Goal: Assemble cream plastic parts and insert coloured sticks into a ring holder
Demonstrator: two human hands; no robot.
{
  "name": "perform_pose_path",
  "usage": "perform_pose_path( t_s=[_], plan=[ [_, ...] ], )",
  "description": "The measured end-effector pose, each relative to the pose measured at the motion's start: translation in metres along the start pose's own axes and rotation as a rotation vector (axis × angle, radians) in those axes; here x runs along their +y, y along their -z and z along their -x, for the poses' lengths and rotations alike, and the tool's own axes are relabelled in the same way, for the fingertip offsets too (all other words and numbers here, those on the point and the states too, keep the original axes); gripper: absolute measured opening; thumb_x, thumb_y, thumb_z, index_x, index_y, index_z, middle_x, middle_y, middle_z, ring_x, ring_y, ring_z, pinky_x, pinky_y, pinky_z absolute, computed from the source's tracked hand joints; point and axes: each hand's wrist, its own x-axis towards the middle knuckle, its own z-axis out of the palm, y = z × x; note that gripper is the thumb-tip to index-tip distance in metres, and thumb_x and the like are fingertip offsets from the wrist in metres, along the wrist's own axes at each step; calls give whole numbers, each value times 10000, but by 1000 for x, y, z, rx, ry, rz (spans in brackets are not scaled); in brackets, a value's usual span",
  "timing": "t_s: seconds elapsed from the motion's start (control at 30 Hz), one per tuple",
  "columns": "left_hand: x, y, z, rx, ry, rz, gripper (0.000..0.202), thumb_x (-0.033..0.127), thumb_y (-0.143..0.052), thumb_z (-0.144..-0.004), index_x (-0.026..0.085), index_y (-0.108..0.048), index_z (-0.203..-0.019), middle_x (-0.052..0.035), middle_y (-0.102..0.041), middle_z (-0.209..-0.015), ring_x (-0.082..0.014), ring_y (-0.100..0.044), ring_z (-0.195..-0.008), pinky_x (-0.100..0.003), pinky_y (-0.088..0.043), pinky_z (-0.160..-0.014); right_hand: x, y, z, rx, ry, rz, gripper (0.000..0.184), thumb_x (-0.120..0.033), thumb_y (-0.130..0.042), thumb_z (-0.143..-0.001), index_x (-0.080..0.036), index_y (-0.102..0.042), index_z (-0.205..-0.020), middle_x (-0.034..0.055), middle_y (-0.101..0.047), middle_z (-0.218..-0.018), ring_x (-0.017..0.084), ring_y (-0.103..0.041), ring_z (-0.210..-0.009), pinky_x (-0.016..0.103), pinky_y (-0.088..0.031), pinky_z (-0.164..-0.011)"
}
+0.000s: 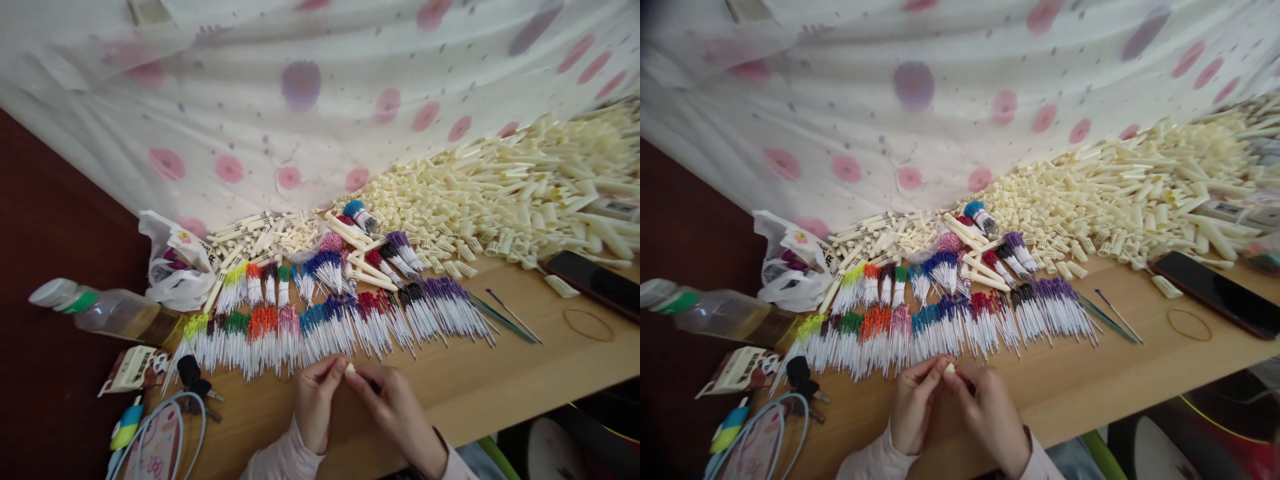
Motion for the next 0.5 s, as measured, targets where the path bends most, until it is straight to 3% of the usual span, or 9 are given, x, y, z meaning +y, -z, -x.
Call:
perform_pose_path(
  t_s=[0.13,0.27,0.33,0.4,0.47,0.5],
  plan=[
    [2,3,-4,47,2,-26,290,424,-733,-752,161,-778,-867,-89,-762,-860,-226,-686,-827,-327,-535,-796,-1,-4,-1,16,-9,23,475,-513,-395,-969,-165,-617,-733,23,-650,-678,154,-577,-617,237,-377,-564],
    [28,13,-8,150,-208,-120,244,383,-734,-764,172,-771,-879,-84,-766,-878,-202,-700,-765,-295,-573,-702,6,7,0,29,-23,71,396,-537,-483,-920,-181,-657,-945,22,-676,-686,177,-611,-608,246,-439,-564],
    [56,18,-14,253,-461,-189,176,338,-720,-787,201,-763,-888,-61,-767,-910,-190,-707,-757,-294,-589,-681,13,15,2,77,-4,81,362,-496,-446,-948,-197,-648,-970,26,-691,-718,185,-644,-654,252,-474,-604],
    [91,20,-27,388,-822,-303,104,267,-728,-783,226,-760,-873,-34,-768,-910,-191,-712,-810,-309,-595,-721,21,20,3,104,47,105,355,-441,-387,-984,-211,-635,-876,32,-700,-756,184,-664,-707,254,-485,-650],
    [127,20,-50,548,-1197,-422,79,213,-743,-765,222,-760,-842,-24,-766,-879,-198,-710,-837,-340,-590,-774,28,22,4,96,94,156,396,-416,-349,-1001,-213,-585,-755,30,-688,-724,179,-658,-679,253,-470,-629],
    [143,19,-65,613,-1317,-444,101,209,-737,-771,214,-757,-870,-32,-763,-906,-205,-705,-869,-361,-584,-804,31,21,5,85,104,186,410,-409,-334,-1007,-213,-557,-724,27,-677,-699,177,-650,-656,254,-457,-613]
  ],
)
